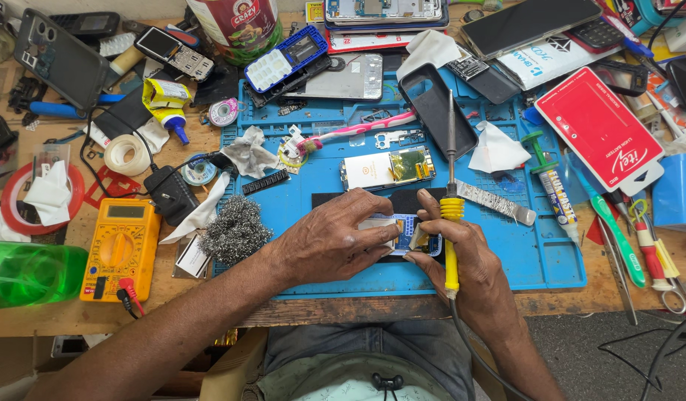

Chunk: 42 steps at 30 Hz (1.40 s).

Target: The person applies flux to a mobile phone motherboard, cleans a soldering iron tip with a steel wool pad, and solders a component on the board. They then wipe the area with a tissue and inspect the phone's screen and casing.

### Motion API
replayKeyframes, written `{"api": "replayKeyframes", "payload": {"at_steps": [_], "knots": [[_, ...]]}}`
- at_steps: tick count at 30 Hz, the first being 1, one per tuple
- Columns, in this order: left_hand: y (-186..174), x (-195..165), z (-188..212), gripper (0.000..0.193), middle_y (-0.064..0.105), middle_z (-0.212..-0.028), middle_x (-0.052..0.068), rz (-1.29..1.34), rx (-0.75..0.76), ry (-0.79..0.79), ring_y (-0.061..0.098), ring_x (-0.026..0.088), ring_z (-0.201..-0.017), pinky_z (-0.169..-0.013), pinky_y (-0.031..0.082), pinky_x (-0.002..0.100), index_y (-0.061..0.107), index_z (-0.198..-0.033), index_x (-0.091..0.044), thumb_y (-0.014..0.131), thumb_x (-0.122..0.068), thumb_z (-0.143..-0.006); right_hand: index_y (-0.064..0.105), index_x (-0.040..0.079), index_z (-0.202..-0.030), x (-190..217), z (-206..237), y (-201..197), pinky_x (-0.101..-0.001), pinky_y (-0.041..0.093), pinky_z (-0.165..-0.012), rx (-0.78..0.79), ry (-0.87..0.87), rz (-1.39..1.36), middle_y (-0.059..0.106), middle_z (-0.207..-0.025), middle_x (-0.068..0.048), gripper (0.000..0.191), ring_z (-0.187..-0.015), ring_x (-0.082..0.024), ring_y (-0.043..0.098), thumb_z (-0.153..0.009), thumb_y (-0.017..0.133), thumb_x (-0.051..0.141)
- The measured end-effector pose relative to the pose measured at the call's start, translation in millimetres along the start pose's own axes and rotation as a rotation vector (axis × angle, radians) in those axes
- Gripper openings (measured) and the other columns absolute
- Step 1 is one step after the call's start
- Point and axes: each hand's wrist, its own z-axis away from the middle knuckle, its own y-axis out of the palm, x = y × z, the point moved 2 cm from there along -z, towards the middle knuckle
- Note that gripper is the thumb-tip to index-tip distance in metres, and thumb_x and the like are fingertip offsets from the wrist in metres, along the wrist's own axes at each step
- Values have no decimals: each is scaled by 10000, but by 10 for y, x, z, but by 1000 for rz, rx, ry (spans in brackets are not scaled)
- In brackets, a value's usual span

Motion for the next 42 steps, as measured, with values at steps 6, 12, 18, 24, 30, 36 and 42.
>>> {"api": "replayKeyframes", "payload": {"at_steps": [6, 12, 18, 24, 30, 36, 42], "knots": [[5, -1, 5, 337, 599, -1233, 164, 3, 5, -8, 639, 308, -1121, -934, 566, 427, 642, -1237, -96, 768, -183, -936, 507, 100, -1224, -2, -4, 0, -410, 598, -983, 3, -1, 2, 610, -1448, -148, 517, -1224, -277, 657, -800, 803, 113], [26, 10, 24, 340, 600, -1231, 164, 1, 12, -14, 639, 308, -1115, -932, 565, 429, 638, -1240, -95, 766, -187, -939, 506, 101, -1227, -52, 34, 18, -415, 599, -982, 2, -9, -1, 607, -1450, -151, 520, -1224, -285, 657, -799, 802, 111], [76, 38, 46, 348, 603, -1233, 163, -5, 9, -13, 638, 309, -1131, -947, 564, 424, 656, -1246, -109, 764, -198, -928, 511, 102, -1223, -105, 75, 75, -426, 595, -976, 0, -3, 37, 639, -1399, -145, 526, -1198, -297, 661, -787, 805, 124], [105, 63, 54, 336, 606, -1232, 165, -3, 33, -28, 641, 303, -1137, -947, 567, 426, 656, -1246, -110, 760, -202, -939, 536, 107, -1229, -131, 95, 80, -422, 596, -953, 18, 44, 37, 671, -1306, -126, 524, -1155, -286, 677, -788, 818, 119], [114, 70, 47, 336, 614, -1225, 171, 13, 37, -46, 642, 311, -1136, -937, 570, 426, 661, -1246, -120, 759, -196, -934, 527, 105, -1226, -75, 53, 58, -421, 586, -953, 10, 3, 20, 653, -1406, -167, 514, -1157, -290, 674, -795, 806, 94], [54, 66, 14, 327, 619, -1215, 174, 28, 33, -49, 643, 316, -1124, -929, 571, 432, 673, -1222, -103, 763, -173, -916, 529, 84, -1235, -23, 35, 12, -423, 587, -985, -5, -6, -38, 619, -1418, -183, 518, -1255, -307, 643, -799, 807, 72], [51, 74, 30, 282, 623, -1213, 169, 62, 41, -64, 642, 308, -1118, -920, 574, 422, 686, -1168, -83, 766, -151, -906, 473, 18, -1335, -101, 386, -397, -318, 563, -973, -392, -50, -151, 724, -1154, -193, 408, -1015, -243, 745, -1111, 437, 357]]}}
